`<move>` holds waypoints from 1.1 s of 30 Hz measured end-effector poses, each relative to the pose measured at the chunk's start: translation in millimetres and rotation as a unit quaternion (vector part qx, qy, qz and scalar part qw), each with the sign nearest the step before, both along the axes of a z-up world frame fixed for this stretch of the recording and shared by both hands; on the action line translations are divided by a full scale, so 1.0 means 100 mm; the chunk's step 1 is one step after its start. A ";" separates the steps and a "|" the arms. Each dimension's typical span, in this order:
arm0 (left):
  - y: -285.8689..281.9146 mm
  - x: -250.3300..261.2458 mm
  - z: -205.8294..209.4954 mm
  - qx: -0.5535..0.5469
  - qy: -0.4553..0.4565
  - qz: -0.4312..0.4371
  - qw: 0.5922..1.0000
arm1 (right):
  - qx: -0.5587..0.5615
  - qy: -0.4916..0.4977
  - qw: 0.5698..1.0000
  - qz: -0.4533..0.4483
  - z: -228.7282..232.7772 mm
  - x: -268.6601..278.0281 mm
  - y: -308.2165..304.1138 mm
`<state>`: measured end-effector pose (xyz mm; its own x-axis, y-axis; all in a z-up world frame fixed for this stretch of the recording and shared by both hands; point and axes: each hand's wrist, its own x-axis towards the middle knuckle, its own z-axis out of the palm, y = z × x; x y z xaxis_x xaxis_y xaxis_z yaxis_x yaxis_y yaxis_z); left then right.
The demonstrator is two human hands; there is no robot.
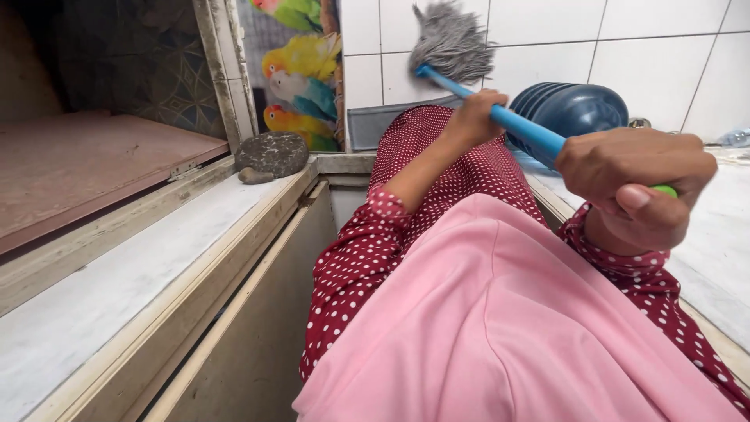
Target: The person mops a white tiled floor using a blue-handled mop. They move the mop back and forth across the tiles, covering different areas of the room.
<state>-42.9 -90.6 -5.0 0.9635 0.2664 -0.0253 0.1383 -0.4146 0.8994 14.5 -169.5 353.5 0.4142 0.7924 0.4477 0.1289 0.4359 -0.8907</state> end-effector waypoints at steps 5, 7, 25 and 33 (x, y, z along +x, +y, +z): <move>0.56 -0.63 -0.15 0.041 0.080 0.045 0.995 | 0.014 0.031 0.997 0.073 -0.35 0.00 0.24; 0.70 -0.71 -0.35 0.070 0.056 0.042 0.995 | 0.021 0.044 0.995 0.085 -0.57 0.05 0.27; -0.89 2.36 -0.85 -0.020 -0.160 -0.093 0.983 | -0.100 -0.032 0.971 -0.215 -0.75 1.15 -1.26; -0.91 3.20 -0.97 0.005 0.019 -0.099 0.995 | -0.082 -0.180 0.940 -0.278 -1.29 1.43 -0.80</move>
